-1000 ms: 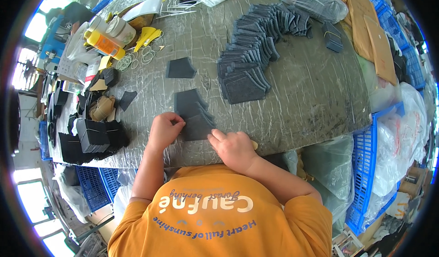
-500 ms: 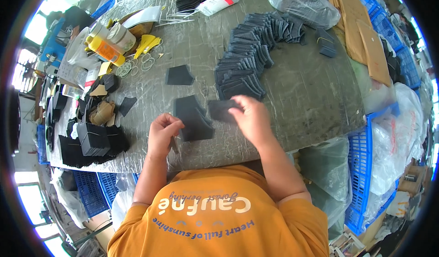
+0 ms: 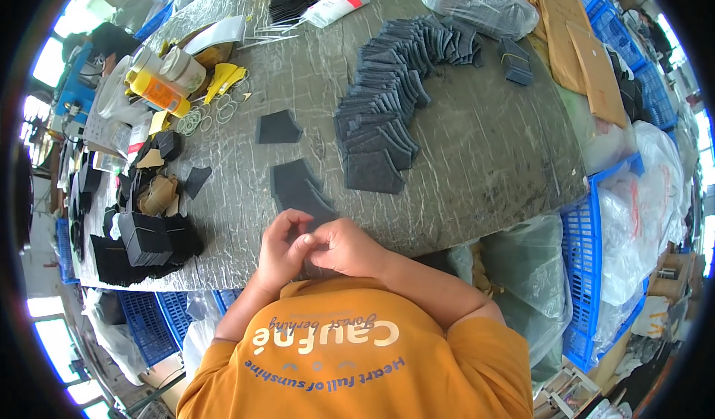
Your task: Organizing, stacking, and bundling small black shoe upper components with rubber bands in a manufacturing setting.
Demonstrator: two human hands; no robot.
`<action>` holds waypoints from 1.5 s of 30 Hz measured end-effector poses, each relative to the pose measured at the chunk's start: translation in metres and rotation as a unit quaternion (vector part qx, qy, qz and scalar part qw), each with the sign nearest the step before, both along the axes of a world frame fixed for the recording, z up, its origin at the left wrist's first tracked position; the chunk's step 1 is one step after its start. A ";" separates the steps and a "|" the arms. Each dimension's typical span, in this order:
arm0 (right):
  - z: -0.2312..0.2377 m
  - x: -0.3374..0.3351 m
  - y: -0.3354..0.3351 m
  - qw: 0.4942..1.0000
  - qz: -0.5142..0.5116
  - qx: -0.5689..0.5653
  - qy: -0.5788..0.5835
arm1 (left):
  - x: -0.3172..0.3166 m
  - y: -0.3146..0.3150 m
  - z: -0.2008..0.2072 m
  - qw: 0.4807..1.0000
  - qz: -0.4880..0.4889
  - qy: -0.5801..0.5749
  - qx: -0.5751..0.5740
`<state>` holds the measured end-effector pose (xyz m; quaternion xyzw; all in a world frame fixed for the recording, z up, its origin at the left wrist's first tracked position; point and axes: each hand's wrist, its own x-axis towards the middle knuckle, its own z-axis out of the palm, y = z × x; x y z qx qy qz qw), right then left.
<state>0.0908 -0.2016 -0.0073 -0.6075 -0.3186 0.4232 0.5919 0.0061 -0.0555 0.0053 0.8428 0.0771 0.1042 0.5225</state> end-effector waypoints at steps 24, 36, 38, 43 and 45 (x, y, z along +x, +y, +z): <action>-0.035 0.036 -0.018 0.754 -0.257 0.326 0.509 | -0.003 0.042 0.005 0.974 0.214 0.058 -0.047; -0.030 0.030 -0.037 0.930 -0.259 0.124 0.229 | 0.016 0.056 -0.015 0.965 0.160 0.199 -0.056; -0.031 0.029 -0.036 0.934 -0.252 0.116 0.225 | 0.016 0.056 -0.016 0.970 0.149 0.189 -0.029; -0.026 0.020 -0.033 0.969 -0.232 0.036 0.076 | 0.017 0.053 -0.015 0.971 0.149 0.184 -0.037; -0.030 0.016 -0.031 0.963 -0.207 0.005 -0.171 | 0.017 0.053 -0.015 0.972 0.149 0.180 -0.039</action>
